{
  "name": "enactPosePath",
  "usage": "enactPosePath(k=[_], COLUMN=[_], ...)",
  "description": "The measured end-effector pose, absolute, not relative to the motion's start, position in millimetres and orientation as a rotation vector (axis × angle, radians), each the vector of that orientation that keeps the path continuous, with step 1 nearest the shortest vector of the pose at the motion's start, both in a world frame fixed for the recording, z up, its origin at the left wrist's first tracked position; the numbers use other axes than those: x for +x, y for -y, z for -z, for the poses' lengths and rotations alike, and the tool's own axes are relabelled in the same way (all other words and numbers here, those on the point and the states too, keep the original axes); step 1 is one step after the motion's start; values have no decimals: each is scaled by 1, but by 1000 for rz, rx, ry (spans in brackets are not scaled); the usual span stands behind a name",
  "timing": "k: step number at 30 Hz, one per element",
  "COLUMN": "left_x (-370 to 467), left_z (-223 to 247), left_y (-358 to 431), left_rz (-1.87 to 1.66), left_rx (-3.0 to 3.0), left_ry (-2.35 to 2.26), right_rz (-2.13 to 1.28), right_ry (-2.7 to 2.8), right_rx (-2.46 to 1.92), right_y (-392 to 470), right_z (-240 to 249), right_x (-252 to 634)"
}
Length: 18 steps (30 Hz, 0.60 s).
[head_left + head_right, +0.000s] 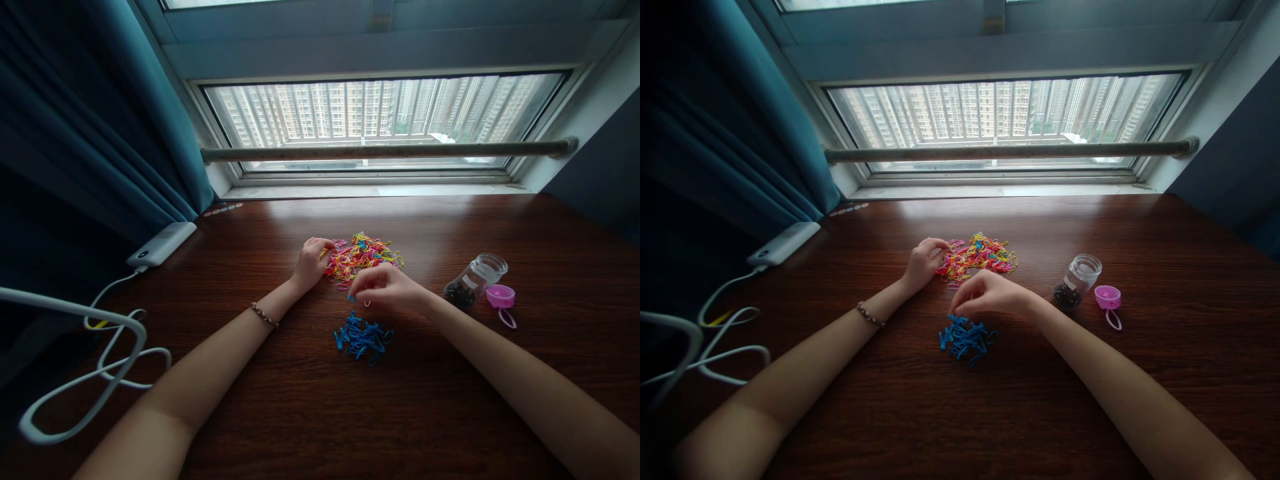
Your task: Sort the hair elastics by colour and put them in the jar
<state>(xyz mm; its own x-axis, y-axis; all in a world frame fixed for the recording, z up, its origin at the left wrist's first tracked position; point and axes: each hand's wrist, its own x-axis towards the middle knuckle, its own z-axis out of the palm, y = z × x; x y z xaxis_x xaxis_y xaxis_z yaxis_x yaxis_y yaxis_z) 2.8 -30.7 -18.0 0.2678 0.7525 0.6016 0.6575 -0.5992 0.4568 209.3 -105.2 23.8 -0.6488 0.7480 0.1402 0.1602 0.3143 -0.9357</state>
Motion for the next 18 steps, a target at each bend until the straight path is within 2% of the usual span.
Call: enactPosePath(k=[3,7,9,14,18], left_x=[3,4,7,22,38], left_z=[17,14,10,-5,-16], left_y=[32,36,40,62,91], left_rz=[-1253,-1286,-1298,-1264,-1005], left_rx=[2415,2444,2452,2398,2404], left_ry=[-1312,-1273,-1238,-1010,-744], right_rz=[-1556,-1227,-1116,-1066,-974], right_ry=[2156,1983,2067,2323,2373], right_rx=[-696,-920,-926,-774,-811], right_y=[107,95,88,84,85], right_z=[-24,-9,-3,1,5], right_x=[209,214,218,225,224])
